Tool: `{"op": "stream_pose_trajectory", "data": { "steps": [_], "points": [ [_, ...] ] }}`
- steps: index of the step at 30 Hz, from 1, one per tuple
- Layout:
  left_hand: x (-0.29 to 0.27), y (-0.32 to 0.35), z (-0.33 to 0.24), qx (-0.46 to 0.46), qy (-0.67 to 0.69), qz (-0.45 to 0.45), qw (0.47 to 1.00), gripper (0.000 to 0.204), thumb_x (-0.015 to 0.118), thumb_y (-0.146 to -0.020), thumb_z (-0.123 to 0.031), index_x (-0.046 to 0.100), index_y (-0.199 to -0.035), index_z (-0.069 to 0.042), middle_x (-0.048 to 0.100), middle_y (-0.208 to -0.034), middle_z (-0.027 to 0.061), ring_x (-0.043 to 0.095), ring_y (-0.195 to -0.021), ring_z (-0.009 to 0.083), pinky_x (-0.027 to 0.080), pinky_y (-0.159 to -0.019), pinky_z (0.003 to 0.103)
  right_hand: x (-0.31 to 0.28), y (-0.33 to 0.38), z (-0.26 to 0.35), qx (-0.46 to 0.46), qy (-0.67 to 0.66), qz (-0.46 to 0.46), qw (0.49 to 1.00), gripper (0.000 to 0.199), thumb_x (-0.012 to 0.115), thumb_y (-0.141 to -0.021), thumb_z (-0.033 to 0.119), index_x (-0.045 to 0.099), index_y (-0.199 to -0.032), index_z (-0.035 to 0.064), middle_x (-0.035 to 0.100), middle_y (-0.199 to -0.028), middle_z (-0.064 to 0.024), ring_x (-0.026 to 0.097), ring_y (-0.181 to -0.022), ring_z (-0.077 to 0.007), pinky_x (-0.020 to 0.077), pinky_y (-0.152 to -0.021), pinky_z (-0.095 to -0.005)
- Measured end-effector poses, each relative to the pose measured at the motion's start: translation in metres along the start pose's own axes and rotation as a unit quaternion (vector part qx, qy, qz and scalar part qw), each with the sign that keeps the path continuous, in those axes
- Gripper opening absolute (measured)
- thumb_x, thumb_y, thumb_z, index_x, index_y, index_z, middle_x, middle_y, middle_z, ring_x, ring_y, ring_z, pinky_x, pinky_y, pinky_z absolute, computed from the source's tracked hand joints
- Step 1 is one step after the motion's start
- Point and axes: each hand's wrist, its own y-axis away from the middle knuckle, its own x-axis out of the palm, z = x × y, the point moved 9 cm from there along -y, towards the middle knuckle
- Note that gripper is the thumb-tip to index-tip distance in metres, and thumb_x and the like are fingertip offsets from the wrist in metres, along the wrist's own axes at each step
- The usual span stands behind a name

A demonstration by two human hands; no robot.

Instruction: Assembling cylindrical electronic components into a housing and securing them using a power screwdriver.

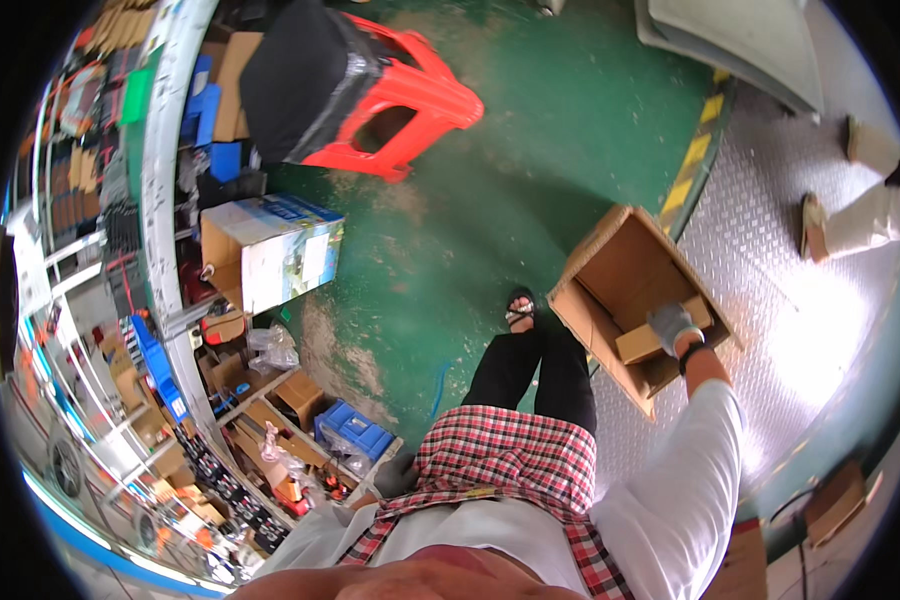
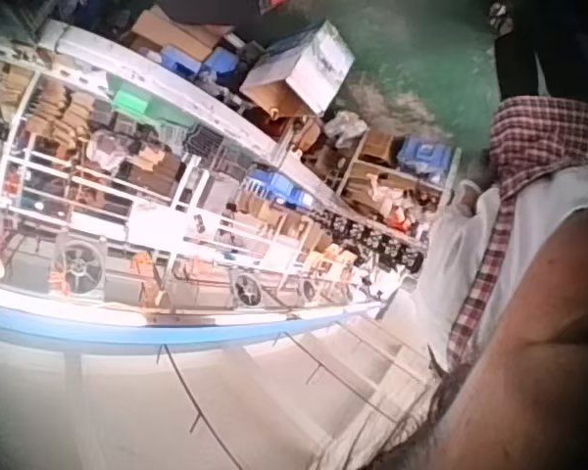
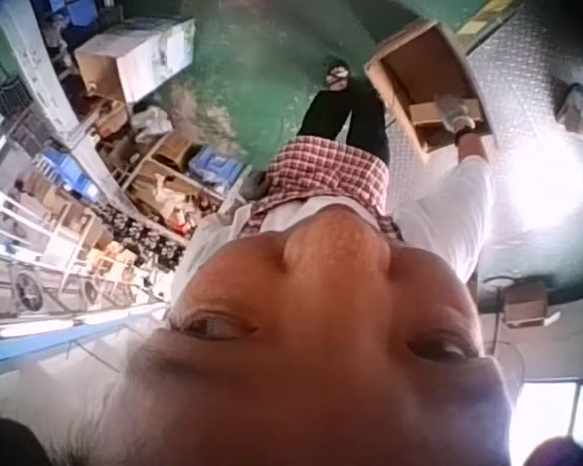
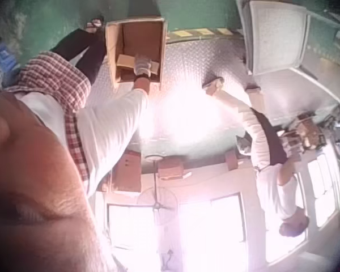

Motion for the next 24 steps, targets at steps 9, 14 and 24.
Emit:
{"op": "stream_pose_trajectory", "data": {
  "steps": [9,14,24],
  "points": [
    [-0.073,0.005,-0.046,0.124,0.026,-0.136,0.983,0.033,0.053,-0.08,-0.028,0.053,-0.099,-0.002,0.059,-0.088,0.0151,0.057,-0.08,0.0242,0.044,-0.071,0.034,-0.197,0.175,-0.032,0.169,-0.333,-0.2,0.906,0.045,0.065,-0.06,0.018,0.046,-0.098,0.0027,0.056,-0.094,-0.0189,0.056,-0.083,-0.0334,0.0466,-0.073,-0.0383],
    [-0.129,0.014,-0.185,0.331,0.247,-0.014,0.911,0.057,0.057,-0.08,-0.036,0.038,-0.119,0.001,0.055,-0.108,0.0111,0.051,-0.094,0.0166,0.04,-0.083,0.029,-0.284,0.249,0.027,-0.044,-0.786,-0.321,0.527,0.035,0.047,-0.067,-0.002,0.046,-0.102,-0.0014,0.055,-0.089,-0.0072,0.053,-0.075,-0.0149,0.0472,-0.066,-0.0269],
    [-0.363,0.123,-0.196,0.511,0.448,-0.064,0.731,0.057,0.06,-0.076,-0.022,0.034,-0.121,0.002,0.05,-0.109,0.0104,0.048,-0.097,0.0191,0.04,-0.083,0.03,-0.537,0.202,0.182,-0.148,-0.848,-0.325,0.391,0.037,0.062,-0.07,0.025,0.057,-0.096,-0.0006,0.058,-0.088,-0.007,0.057,-0.081,-0.0172,0.0478,-0.071,-0.03]
  ]
}}
